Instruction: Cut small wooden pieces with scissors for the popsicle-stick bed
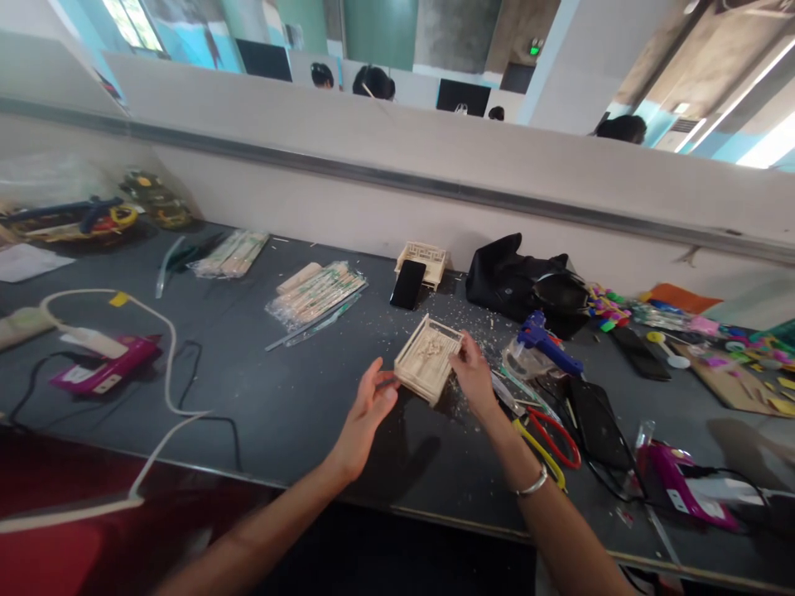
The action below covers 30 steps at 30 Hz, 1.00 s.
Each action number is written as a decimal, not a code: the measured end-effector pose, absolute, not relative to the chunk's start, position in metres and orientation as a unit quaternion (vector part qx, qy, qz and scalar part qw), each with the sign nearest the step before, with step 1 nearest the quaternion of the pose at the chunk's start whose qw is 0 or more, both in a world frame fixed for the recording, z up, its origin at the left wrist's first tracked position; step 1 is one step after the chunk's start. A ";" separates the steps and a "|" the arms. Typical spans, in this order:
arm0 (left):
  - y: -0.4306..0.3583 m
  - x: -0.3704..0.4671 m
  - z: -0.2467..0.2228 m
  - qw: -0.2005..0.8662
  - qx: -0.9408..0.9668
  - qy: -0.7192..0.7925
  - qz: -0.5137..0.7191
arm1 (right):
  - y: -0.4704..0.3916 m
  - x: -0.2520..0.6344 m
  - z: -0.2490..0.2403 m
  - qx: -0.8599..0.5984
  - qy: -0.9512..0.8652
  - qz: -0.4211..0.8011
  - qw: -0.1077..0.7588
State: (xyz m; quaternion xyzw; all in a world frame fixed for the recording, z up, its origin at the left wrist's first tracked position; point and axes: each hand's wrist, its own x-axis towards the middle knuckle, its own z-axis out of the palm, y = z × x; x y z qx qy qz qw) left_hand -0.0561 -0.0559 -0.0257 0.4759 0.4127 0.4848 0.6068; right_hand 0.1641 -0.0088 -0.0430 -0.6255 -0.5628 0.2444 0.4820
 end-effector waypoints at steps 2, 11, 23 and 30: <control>-0.053 -0.055 -0.029 0.608 0.505 0.416 0.449 | -0.003 0.178 -0.046 -0.639 -0.552 0.229 0.484; 0.025 -0.043 -0.005 0.492 0.722 0.319 0.368 | -0.025 0.191 -0.017 -0.647 -0.569 0.102 0.496; 0.023 -0.038 -0.028 0.398 0.835 0.178 0.335 | -0.007 0.187 0.005 -0.526 -0.818 0.019 0.231; 0.026 -0.033 -0.035 0.393 0.834 0.157 0.355 | -0.004 0.192 0.006 -0.475 -0.851 0.038 0.222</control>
